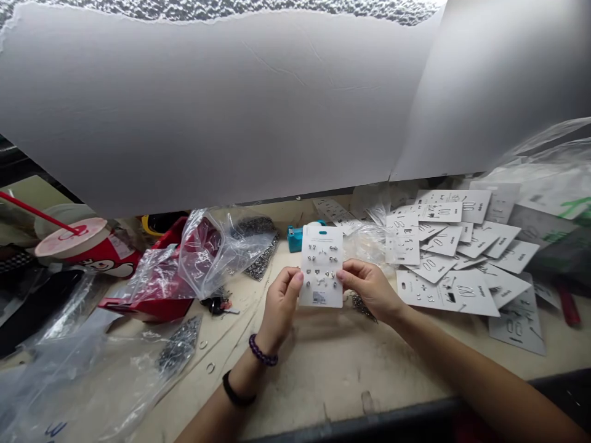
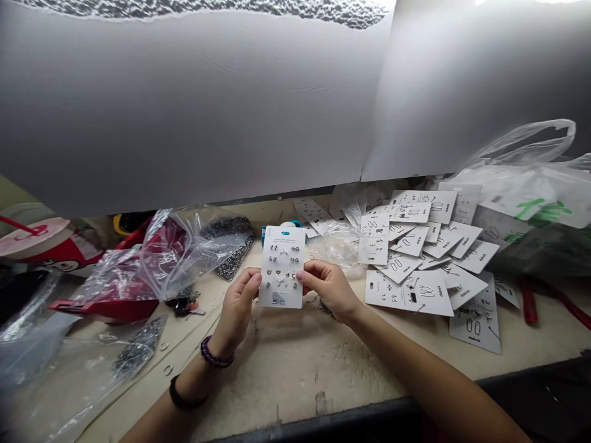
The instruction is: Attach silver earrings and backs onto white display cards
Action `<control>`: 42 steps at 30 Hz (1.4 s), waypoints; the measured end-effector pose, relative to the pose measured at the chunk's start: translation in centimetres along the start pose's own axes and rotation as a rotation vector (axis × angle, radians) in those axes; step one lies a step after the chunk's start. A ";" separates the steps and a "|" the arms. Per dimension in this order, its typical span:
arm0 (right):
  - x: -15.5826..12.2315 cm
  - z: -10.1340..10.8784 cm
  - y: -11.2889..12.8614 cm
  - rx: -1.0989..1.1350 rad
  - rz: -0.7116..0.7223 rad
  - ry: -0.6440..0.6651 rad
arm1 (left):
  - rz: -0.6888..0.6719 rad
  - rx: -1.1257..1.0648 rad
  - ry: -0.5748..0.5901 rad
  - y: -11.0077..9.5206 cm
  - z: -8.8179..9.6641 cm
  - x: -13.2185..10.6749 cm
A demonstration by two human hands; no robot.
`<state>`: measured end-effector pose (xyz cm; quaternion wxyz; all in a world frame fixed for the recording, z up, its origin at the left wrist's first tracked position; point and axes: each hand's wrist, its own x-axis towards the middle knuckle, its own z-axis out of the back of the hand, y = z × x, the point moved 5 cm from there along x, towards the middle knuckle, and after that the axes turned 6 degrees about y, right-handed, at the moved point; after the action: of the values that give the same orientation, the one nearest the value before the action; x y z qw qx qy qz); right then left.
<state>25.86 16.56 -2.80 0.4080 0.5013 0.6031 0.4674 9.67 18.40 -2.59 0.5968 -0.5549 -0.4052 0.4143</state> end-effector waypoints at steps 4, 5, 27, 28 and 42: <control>-0.4 0.7 -0.6 -0.007 -0.037 -0.011 | 0.093 -0.067 0.030 0.2 -0.3 0.2; -0.5 0.8 -0.7 0.008 -0.050 -0.007 | 0.118 -0.079 0.028 0.3 -0.3 0.2; -0.6 0.5 -1.6 0.299 -0.177 0.069 | 0.281 -0.607 0.180 0.3 -1.7 -0.3; -0.6 0.5 -1.6 0.280 -0.173 0.067 | 0.267 -0.628 0.201 0.0 -1.9 -0.3; -0.4 0.7 -1.7 0.157 -0.126 0.065 | 0.188 -0.563 0.385 -0.7 -2.6 -0.4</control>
<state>26.26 16.13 -4.65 0.3765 0.4774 0.6810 0.4080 12.04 17.18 -2.06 0.4452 -0.8005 -0.3308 0.2271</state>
